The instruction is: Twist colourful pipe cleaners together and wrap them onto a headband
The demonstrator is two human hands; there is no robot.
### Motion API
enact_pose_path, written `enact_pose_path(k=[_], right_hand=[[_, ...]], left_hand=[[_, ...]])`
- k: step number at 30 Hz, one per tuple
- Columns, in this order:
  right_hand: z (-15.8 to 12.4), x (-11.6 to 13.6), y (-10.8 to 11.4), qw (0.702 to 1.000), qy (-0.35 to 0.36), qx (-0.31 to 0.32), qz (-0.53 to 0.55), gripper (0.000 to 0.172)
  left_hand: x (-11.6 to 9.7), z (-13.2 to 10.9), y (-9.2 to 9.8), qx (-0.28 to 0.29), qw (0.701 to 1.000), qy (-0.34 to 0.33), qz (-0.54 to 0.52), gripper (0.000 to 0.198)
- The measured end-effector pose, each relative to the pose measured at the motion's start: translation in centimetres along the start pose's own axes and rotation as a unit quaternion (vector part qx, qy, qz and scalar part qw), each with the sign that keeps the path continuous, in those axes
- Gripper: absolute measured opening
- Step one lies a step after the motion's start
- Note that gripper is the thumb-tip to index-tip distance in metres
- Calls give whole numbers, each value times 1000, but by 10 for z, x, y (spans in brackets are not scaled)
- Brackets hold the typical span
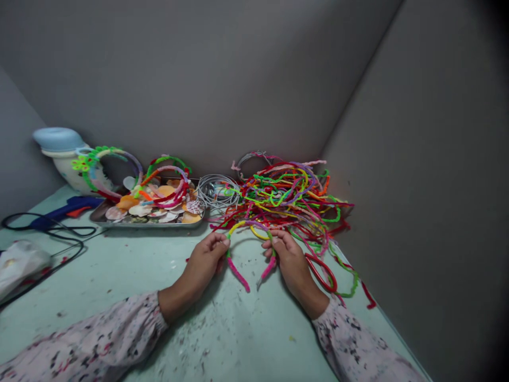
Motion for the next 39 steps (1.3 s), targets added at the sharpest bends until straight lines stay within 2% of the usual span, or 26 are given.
enact_pose_path(k=[14,28,39], right_hand=[[1,-2,0,1000,-8,5,4,26],[1,0,-1,1000,-14,-9,8,31],[0,1,-2,999,-10,-16,-27,29]], left_hand=[[-3,-3,1,1,1000,6,15,24],[-1,-2,1,1,1000,8,11,23],[-4,-1,1,-14,1000,3,4,33]])
Point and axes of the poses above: each hand's wrist, its own z-axis towards the middle knuckle, its own y-axis out of the back of the hand, x = y × z, the point moved 1 cm from there along z, towards the middle knuckle, and after that the axes turned 14 degrees about z, right-handed, at the moved point
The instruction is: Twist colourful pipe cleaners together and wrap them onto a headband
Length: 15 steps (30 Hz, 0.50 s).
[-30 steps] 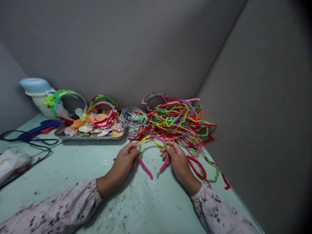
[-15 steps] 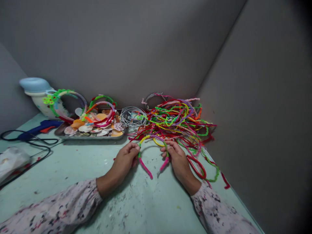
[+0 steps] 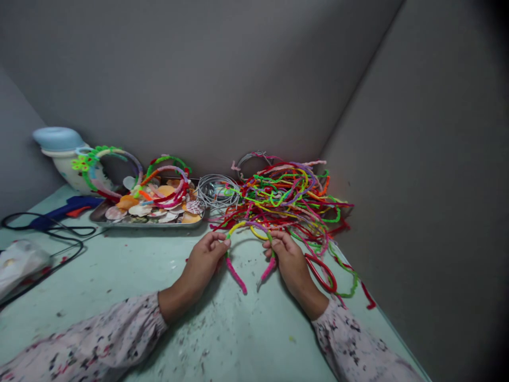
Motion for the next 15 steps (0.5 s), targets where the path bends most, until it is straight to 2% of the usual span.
enact_pose_path(k=[11,15], right_hand=[[2,-5,2,998,-13,27,-56,24],[-1,-5,2,993,1,39,-112,22]], left_hand=[[3,-2,3,-52,999,-4,14,41],[2,-3,3,-61,998,-18,8,40]])
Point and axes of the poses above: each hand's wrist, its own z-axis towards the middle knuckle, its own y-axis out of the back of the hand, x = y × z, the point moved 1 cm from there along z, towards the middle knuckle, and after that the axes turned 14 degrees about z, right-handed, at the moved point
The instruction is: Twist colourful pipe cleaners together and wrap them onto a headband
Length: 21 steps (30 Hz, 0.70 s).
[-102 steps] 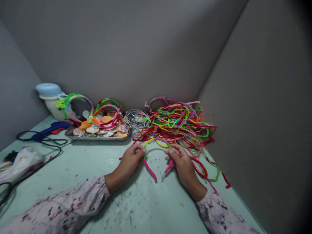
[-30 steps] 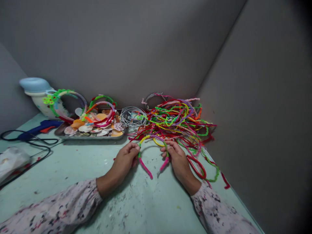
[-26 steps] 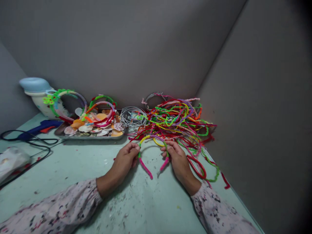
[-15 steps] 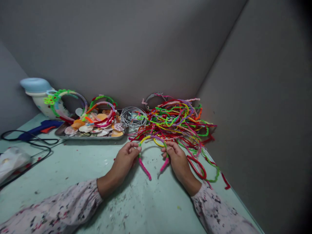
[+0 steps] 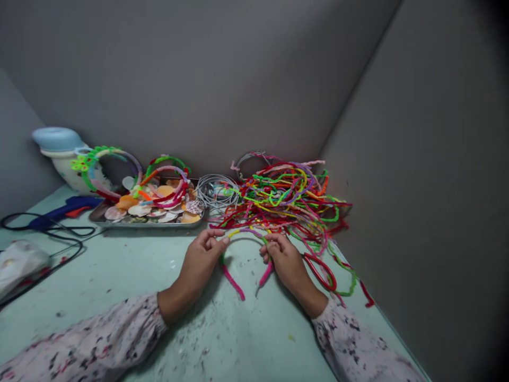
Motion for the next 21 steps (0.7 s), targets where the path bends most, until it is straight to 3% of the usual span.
enact_pose_path(k=[3,7,15,21], right_hand=[[-5,4,-2,993,41,1,-107,20],[-6,15,1,961,166,-1,-223,18],[28,59,30,919,249,-39,-302,17],[64,93,26,893,325,-48,-306,22]], left_hand=[[-1,0,-1,8,1000,-9,-16,38],[0,1,-1,14,999,-5,-28,35],[3,1,-2,21,1000,1,-11,33],[3,0,-3,28,999,-6,-15,32]])
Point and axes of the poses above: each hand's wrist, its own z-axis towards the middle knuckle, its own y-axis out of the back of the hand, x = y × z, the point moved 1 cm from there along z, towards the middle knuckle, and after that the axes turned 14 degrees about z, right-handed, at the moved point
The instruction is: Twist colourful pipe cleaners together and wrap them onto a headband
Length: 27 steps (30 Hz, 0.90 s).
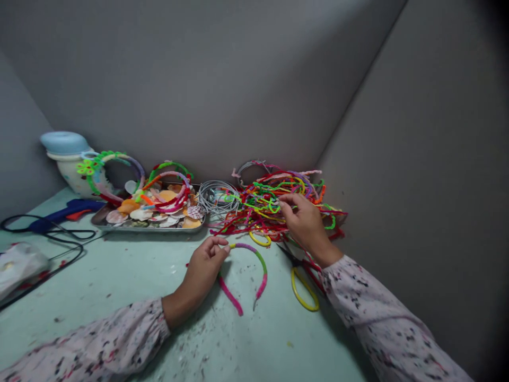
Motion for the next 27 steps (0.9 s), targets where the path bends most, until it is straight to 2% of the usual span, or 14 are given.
enact_pose_path(k=[3,6,9,13,16,19,22,27], right_hand=[[23,-10,-10,997,33,39,-55,21],[36,-25,-21,983,16,105,-149,18],[37,-35,-26,965,7,158,-208,18],[34,-37,-25,950,-13,205,-237,17],[41,-35,-19,950,-15,210,-231,18],[56,-34,-12,962,32,155,-222,22],[70,-35,-6,960,80,124,-240,20],[73,-41,-1,934,74,165,-307,22]], left_hand=[[0,0,0,-1,1000,-8,-6,30],[2,2,-1,4,1000,-14,-20,28],[4,4,-2,10,999,-21,-24,27],[6,4,-2,12,999,-22,-23,27],[7,4,-2,11,999,-19,-26,27],[7,4,-2,13,999,-20,-33,27],[7,5,-2,14,999,-19,-35,28],[7,5,-2,12,999,-13,-33,28]])
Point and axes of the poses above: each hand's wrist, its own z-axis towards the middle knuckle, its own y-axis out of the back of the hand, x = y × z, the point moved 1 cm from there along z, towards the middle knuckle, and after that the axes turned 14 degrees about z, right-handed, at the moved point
